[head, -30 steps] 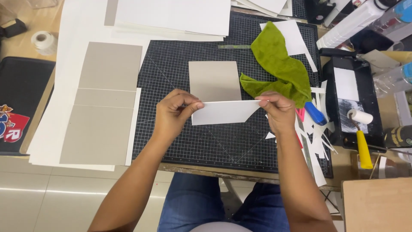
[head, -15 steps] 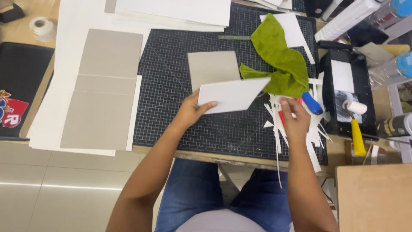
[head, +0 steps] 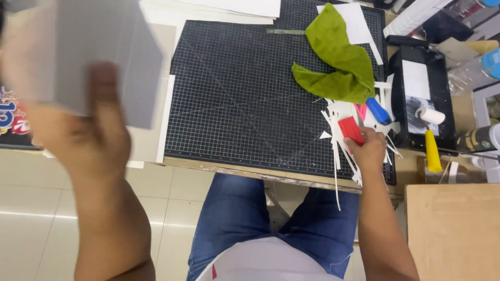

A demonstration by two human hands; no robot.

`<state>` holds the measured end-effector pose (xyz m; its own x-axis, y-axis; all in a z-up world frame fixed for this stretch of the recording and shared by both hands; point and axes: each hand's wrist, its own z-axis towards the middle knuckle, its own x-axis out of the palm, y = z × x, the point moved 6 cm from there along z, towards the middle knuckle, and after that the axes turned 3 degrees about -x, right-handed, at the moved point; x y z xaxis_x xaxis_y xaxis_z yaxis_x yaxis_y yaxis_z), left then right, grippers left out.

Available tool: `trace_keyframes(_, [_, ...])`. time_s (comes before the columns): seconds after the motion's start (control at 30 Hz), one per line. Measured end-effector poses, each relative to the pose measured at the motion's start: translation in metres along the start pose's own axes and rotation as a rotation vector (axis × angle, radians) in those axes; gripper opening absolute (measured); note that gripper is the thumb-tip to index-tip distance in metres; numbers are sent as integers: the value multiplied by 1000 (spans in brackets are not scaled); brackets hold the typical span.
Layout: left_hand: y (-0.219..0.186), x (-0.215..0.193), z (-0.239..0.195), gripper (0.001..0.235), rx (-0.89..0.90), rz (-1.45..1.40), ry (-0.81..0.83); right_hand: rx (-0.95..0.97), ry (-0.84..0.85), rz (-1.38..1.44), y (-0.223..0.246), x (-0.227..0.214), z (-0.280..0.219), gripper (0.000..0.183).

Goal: The person applies white adhesive tape to the edges of a rectangular sheet, smooths it with a red squeegee, and uses a white roller to press the tape. The person repeats this process on multiple sheets, peeling off excess tape and stacking the finished pieces.

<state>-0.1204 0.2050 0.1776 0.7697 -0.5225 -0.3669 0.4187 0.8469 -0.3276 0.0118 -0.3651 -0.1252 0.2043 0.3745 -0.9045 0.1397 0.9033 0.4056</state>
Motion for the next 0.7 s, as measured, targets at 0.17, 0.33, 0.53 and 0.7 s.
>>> trace_keyframes(0.17, [-17, 111, -62, 62, -106, -188, 381, 79, 19, 149, 20, -2, -8, 37])
trace_keyframes(0.33, [-29, 223, -170, 68, -284, 35, 737, -33, -40, 317, 93, -11, -26, 29])
trace_keyframes(0.53, [-31, 302, -228, 100, -406, 7, 968, -272, 40, 260, 176, 18, -7, 38])
trace_keyframes(0.7, [36, 343, -227, 43, -254, 193, 642, -306, -36, -132, 209, 68, 39, 27])
